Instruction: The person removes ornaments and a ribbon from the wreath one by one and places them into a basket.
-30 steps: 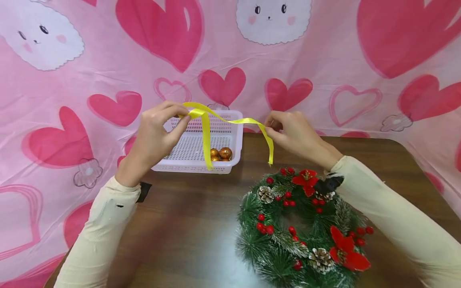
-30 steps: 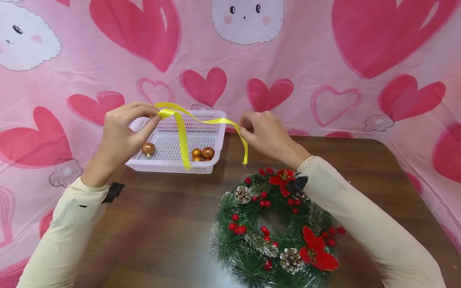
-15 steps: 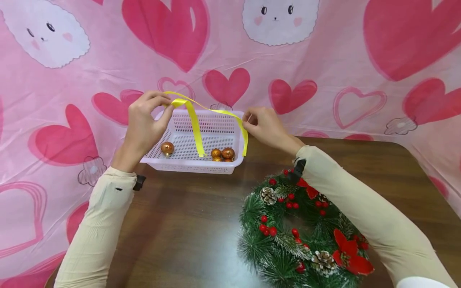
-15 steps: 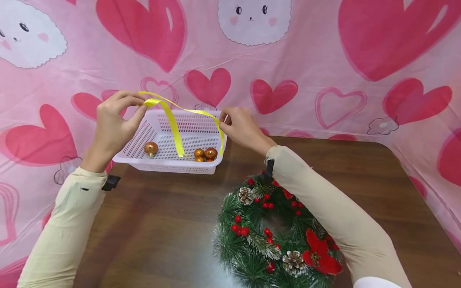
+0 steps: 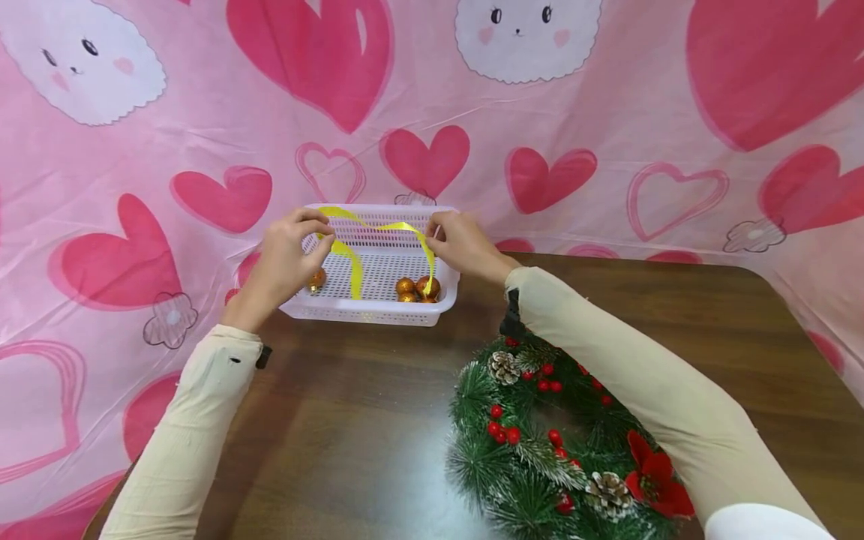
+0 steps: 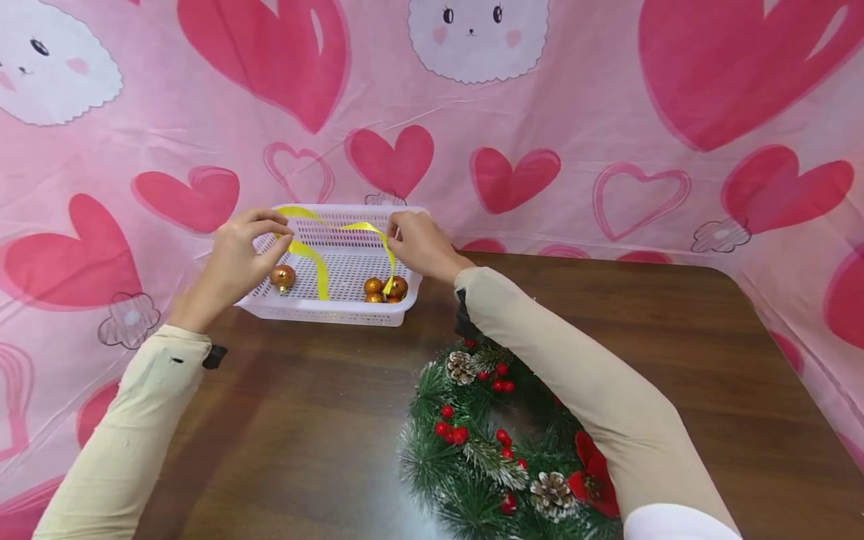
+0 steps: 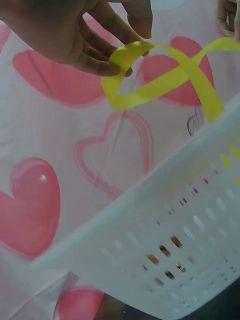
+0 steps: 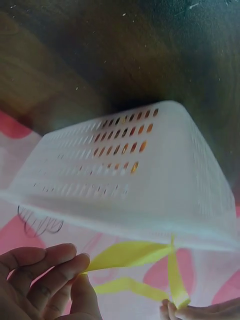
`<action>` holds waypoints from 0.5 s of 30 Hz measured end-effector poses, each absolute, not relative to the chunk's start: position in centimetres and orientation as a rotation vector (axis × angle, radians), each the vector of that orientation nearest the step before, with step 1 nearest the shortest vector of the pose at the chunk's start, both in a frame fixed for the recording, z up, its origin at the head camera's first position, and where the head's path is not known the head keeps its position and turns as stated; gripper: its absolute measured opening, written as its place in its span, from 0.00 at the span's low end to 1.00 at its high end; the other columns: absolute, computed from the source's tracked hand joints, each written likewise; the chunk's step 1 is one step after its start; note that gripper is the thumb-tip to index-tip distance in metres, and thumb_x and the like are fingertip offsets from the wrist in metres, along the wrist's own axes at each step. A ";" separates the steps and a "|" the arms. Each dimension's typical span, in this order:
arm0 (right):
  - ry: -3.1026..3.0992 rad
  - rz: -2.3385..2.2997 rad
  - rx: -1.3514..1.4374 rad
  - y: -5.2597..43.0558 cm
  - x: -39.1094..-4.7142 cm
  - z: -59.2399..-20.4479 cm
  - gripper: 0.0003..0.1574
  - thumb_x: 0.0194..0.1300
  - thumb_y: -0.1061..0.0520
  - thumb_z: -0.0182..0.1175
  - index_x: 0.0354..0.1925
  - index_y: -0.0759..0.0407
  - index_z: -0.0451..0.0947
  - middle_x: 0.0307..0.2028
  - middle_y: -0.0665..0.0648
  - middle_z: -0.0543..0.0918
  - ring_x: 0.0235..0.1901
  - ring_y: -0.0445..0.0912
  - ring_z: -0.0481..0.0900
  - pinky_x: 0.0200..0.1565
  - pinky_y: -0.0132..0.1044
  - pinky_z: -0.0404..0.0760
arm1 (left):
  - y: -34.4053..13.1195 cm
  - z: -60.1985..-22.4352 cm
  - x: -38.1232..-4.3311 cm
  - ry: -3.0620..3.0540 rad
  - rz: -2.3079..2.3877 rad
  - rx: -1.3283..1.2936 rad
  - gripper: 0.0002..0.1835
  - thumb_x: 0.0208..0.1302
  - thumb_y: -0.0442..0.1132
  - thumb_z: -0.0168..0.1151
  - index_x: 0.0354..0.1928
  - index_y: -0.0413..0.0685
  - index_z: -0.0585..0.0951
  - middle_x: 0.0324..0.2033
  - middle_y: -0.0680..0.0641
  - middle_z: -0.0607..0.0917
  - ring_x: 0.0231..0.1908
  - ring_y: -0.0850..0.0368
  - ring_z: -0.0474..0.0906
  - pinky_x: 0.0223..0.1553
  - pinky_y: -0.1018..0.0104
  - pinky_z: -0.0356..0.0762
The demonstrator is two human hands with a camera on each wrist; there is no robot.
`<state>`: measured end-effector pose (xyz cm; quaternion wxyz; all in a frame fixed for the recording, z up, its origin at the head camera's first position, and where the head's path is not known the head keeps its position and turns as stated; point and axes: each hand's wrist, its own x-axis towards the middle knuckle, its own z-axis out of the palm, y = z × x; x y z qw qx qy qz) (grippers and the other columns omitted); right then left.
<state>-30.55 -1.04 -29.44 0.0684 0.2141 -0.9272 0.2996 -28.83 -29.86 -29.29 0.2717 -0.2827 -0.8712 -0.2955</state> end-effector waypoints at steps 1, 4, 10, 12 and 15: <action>-2.810 0.888 0.649 -1.2 -30.6 -29.6 0.06 0.69 0.58 0.59 0.36 0.61 0.78 0.30 0.55 0.82 0.28 0.46 0.78 0.27 0.34 0.75 | -29.8 -29.7 -28.9 -2.371 -0.782 -0.764 0.08 0.62 0.29 0.64 0.38 0.28 0.86 0.45 0.35 0.83 0.49 0.40 0.78 0.56 0.46 0.74; -2.851 0.836 0.658 -1.7 -30.7 -30.0 0.06 0.69 0.59 0.59 0.37 0.61 0.79 0.32 0.56 0.82 0.30 0.46 0.78 0.29 0.34 0.76 | -29.6 -30.8 -29.1 -2.431 -0.758 -0.790 0.08 0.62 0.28 0.63 0.39 0.28 0.85 0.45 0.35 0.82 0.50 0.39 0.77 0.58 0.46 0.73; -2.890 0.815 0.672 -1.6 -30.8 -30.1 0.08 0.68 0.59 0.59 0.41 0.62 0.82 0.36 0.57 0.84 0.32 0.46 0.80 0.30 0.34 0.78 | -29.7 -31.9 -29.0 -2.519 -0.720 -0.827 0.08 0.62 0.28 0.62 0.40 0.30 0.85 0.46 0.33 0.83 0.50 0.38 0.79 0.49 0.45 0.78; -2.903 0.847 0.679 -1.3 -30.7 -29.9 0.09 0.68 0.59 0.59 0.42 0.63 0.81 0.36 0.58 0.83 0.32 0.47 0.79 0.29 0.34 0.79 | -29.8 -32.1 -28.9 -2.532 -0.708 -0.832 0.08 0.62 0.29 0.62 0.40 0.31 0.85 0.46 0.33 0.84 0.49 0.38 0.79 0.44 0.46 0.80; -2.915 0.867 0.702 -0.5 -30.5 -29.2 0.10 0.69 0.59 0.58 0.43 0.64 0.81 0.35 0.58 0.83 0.32 0.48 0.78 0.30 0.35 0.78 | -30.0 -32.3 -28.6 -2.550 -0.708 -0.831 0.08 0.62 0.29 0.62 0.41 0.32 0.85 0.45 0.34 0.84 0.48 0.39 0.80 0.45 0.46 0.79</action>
